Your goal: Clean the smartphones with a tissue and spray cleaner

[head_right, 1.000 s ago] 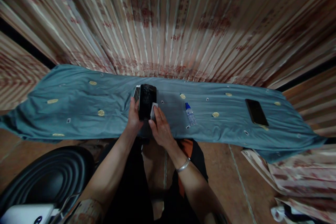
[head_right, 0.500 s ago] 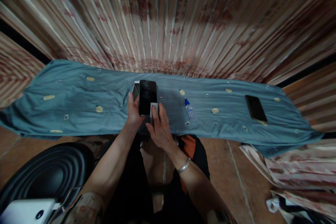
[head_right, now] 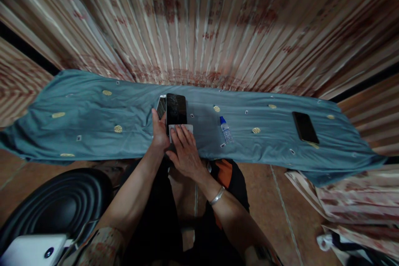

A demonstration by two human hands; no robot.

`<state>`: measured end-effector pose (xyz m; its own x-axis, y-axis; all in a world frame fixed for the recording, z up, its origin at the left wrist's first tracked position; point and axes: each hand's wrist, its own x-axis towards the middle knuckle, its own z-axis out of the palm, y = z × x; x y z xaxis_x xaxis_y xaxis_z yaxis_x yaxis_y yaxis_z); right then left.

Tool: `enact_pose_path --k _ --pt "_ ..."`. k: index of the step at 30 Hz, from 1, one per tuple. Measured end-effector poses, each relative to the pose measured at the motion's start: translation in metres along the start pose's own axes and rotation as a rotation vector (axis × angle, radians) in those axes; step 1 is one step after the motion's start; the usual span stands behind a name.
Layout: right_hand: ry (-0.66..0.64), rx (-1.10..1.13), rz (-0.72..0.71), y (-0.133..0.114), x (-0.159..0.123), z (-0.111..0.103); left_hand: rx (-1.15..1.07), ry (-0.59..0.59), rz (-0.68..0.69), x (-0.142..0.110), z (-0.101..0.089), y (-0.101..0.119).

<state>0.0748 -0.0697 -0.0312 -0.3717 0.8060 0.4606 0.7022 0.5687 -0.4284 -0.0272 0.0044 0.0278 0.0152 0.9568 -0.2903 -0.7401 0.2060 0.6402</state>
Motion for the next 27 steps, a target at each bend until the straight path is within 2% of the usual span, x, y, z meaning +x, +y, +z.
enact_pose_path --k 7,12,17,25,27 --pt "-0.019 0.028 -0.008 0.002 0.001 -0.001 0.006 -0.025 -0.026 -0.005 0.004 0.000" --pt "0.014 0.030 -0.036 0.003 0.004 -0.002 0.061 -0.023 -0.025 -0.005 0.004 -0.005" --pt "0.035 0.020 0.001 0.008 0.008 -0.004 0.070 -0.016 -0.003 -0.002 0.005 -0.013" --pt "0.074 0.011 0.058 0.023 0.014 -0.014 0.133 -0.115 0.015 -0.003 0.001 -0.031" --pt "0.099 0.008 0.066 0.026 0.014 -0.016 0.123 -0.076 0.019 -0.002 -0.004 -0.038"
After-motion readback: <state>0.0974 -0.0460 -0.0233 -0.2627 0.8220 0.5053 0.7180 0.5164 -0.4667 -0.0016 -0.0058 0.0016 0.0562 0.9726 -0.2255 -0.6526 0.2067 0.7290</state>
